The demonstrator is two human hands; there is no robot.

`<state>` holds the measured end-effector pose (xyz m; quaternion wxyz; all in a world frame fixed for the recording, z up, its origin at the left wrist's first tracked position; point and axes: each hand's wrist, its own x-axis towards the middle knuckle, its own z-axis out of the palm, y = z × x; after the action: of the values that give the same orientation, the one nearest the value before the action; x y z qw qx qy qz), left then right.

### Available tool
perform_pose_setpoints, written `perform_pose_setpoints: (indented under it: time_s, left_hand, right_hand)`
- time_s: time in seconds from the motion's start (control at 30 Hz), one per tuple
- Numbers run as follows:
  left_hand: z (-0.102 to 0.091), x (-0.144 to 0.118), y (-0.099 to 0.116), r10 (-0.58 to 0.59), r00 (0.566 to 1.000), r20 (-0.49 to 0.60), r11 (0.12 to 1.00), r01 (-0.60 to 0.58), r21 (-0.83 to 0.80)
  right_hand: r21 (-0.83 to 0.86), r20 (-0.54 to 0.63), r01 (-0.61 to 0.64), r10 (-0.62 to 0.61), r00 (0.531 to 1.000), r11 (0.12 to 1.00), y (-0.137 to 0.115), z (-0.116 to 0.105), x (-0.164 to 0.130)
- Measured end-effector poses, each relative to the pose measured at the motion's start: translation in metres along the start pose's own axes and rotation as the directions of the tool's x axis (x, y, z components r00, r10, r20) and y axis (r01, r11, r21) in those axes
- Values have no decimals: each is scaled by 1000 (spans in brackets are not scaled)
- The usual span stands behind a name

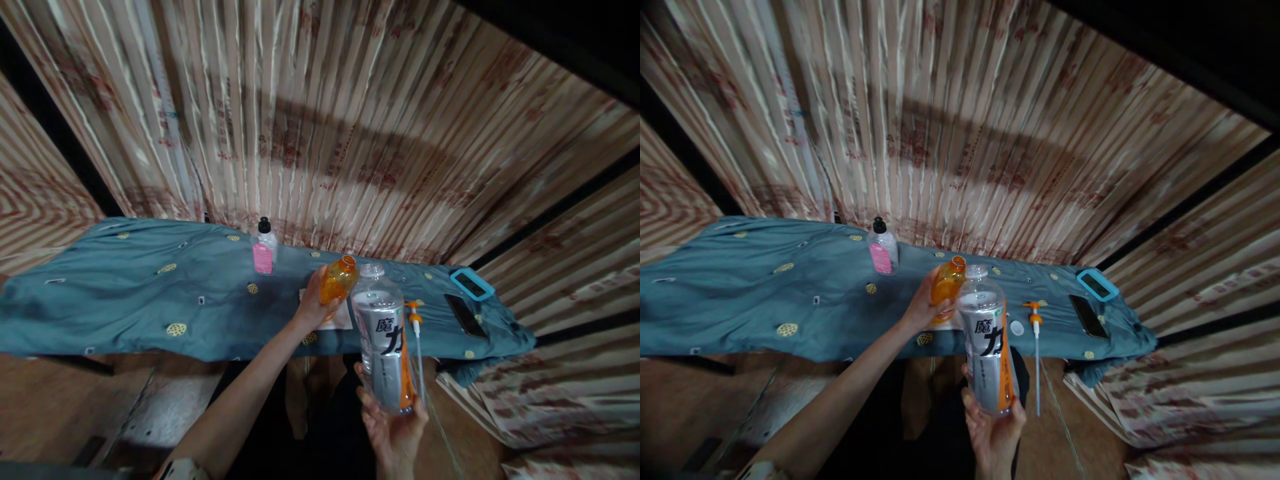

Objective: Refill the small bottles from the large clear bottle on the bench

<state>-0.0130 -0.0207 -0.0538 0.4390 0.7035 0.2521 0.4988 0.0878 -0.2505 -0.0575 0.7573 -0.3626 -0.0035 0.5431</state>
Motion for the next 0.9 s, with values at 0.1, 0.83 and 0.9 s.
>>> perform_pose_setpoints:
  time_s: [0.1, 0.83, 0.9]
  left_hand:
    - [-3, -4, 4, -26, 999, -21, 999, 27, 22]
    - [-16, -103, 82, -440, 887, 141, 757, 451, -472]
    - [-20, -104, 80, -481, 874, 71, 767, 458, -450]
  right_hand:
    - [45, 39, -27, 26, 999, 999, 6, -2, 0]
    - [51, 279, -281, 256, 926, 958, 71, 4, 22]
    - [33, 304, -310, 286, 909, 950, 80, 2, 28]
